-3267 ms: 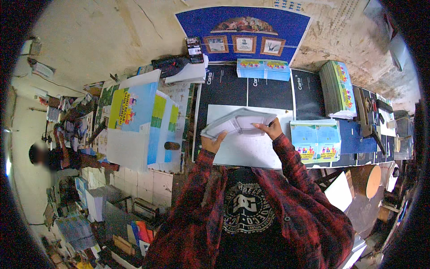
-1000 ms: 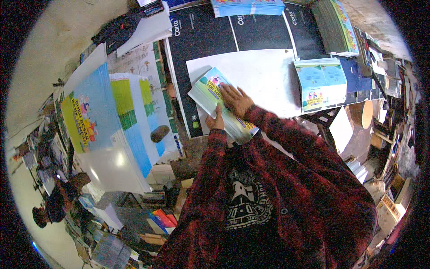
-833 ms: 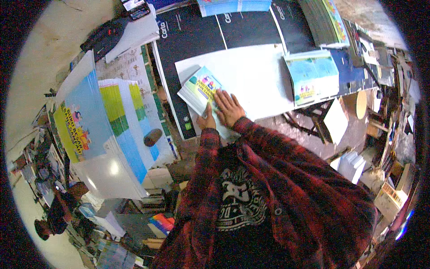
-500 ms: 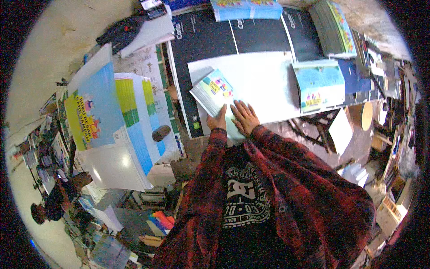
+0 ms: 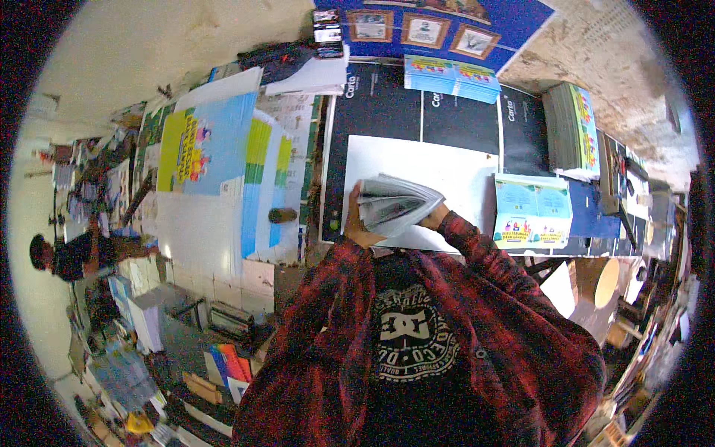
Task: The person repeatedly picks up stacks of printed paper sheets from a table, aligns them, and places them into a growing pile. The person handles the papers by hand, occasionally adjusting the stack's position. The task involves repetitive handling of identical printed sheets in a cluttered workspace.
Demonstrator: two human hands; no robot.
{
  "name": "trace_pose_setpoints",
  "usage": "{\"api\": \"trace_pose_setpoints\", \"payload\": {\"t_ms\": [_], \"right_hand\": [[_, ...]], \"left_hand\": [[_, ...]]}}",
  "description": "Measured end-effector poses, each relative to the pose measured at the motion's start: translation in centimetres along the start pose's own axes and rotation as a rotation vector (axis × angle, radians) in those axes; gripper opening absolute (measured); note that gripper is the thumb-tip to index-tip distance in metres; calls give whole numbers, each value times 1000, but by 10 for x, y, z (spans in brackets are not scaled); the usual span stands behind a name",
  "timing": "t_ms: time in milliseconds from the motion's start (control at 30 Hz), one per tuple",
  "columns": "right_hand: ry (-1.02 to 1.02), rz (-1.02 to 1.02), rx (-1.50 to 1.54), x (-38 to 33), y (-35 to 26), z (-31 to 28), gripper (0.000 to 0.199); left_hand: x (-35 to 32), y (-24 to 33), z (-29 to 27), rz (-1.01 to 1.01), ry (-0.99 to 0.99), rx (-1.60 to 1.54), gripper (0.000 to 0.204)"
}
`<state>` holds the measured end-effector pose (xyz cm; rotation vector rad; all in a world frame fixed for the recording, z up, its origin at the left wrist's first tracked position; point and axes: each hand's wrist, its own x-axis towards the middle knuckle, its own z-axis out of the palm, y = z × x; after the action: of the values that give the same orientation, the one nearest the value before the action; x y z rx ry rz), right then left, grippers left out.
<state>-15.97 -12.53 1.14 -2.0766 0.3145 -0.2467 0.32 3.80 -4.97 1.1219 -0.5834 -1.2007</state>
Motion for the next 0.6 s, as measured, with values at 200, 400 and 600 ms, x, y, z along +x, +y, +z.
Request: {"api": "trace_pose_setpoints", "payload": {"t_ms": [200,400,600], "right_hand": [[-47,-1,121,13,-29,9,59],[-67,35,158,17,-28,5,48],[-57,363,541,14,-12,-22,47]], "left_hand": [[-27,30,9,84,272,381,67],[-39,23,32,127,393,828,46],[0,76,66,-21,263,430,42]]}}
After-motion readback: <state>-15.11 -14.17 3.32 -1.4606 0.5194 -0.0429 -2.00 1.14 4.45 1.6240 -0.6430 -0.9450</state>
